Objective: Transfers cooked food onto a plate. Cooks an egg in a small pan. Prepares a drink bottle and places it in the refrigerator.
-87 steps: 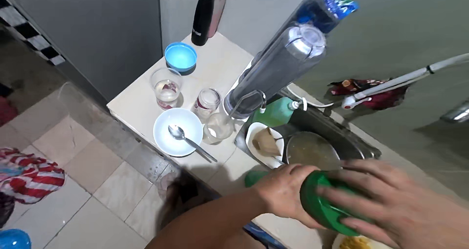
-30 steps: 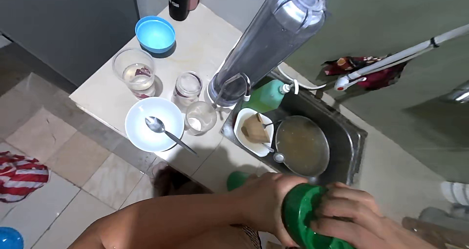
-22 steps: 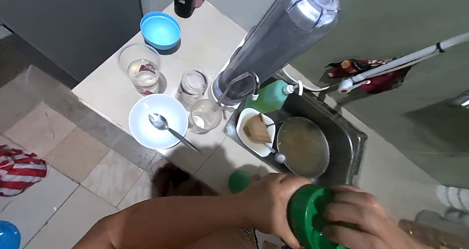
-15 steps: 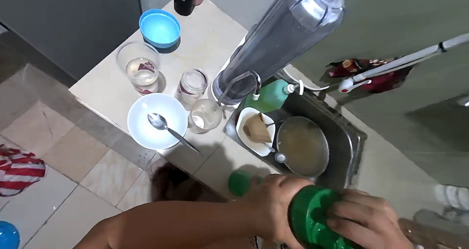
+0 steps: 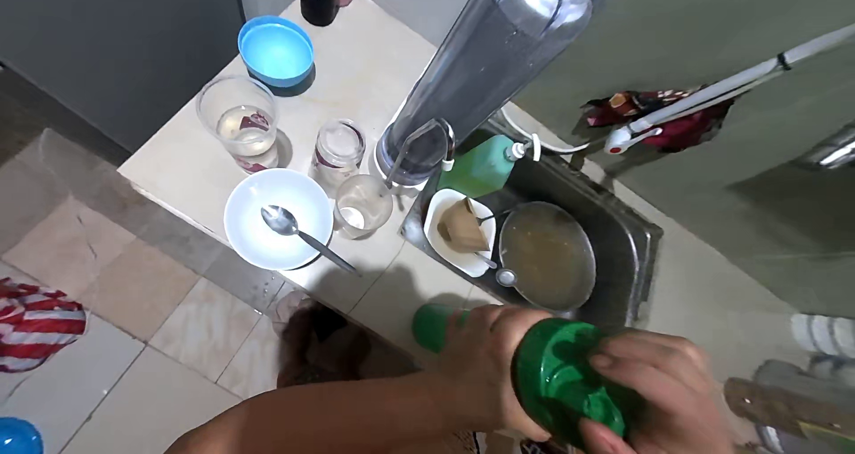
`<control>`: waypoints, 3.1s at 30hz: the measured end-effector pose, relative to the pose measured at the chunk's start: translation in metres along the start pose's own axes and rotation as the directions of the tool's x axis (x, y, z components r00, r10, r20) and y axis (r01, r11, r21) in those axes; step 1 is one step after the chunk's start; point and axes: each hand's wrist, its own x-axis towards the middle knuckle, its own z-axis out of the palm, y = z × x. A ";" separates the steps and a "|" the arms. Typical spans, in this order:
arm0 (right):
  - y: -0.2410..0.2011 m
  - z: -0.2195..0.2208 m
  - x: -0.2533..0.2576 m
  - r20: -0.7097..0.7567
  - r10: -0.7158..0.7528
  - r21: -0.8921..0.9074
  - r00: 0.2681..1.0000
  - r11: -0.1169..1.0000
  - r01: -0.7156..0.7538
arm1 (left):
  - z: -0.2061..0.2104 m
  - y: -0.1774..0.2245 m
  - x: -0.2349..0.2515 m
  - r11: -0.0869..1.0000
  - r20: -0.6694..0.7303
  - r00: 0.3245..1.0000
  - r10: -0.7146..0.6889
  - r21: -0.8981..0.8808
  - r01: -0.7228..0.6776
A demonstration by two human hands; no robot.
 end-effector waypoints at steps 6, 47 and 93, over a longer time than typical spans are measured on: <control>0.013 0.014 -0.006 -0.251 0.203 0.462 0.947 0.884 -0.067 | -0.012 -0.003 0.004 0.999 0.088 0.995 0.037 -0.024 -0.035; -0.007 -0.038 -0.006 -0.465 0.614 0.830 0.638 0.553 0.073 | -0.103 0.125 -0.027 0.897 -0.346 0.843 0.412 0.319 -0.307; 0.001 -0.019 -0.052 -0.377 0.688 0.821 0.621 0.558 -0.120 | -0.107 0.114 0.015 0.999 -0.072 0.997 -0.013 -0.054 0.009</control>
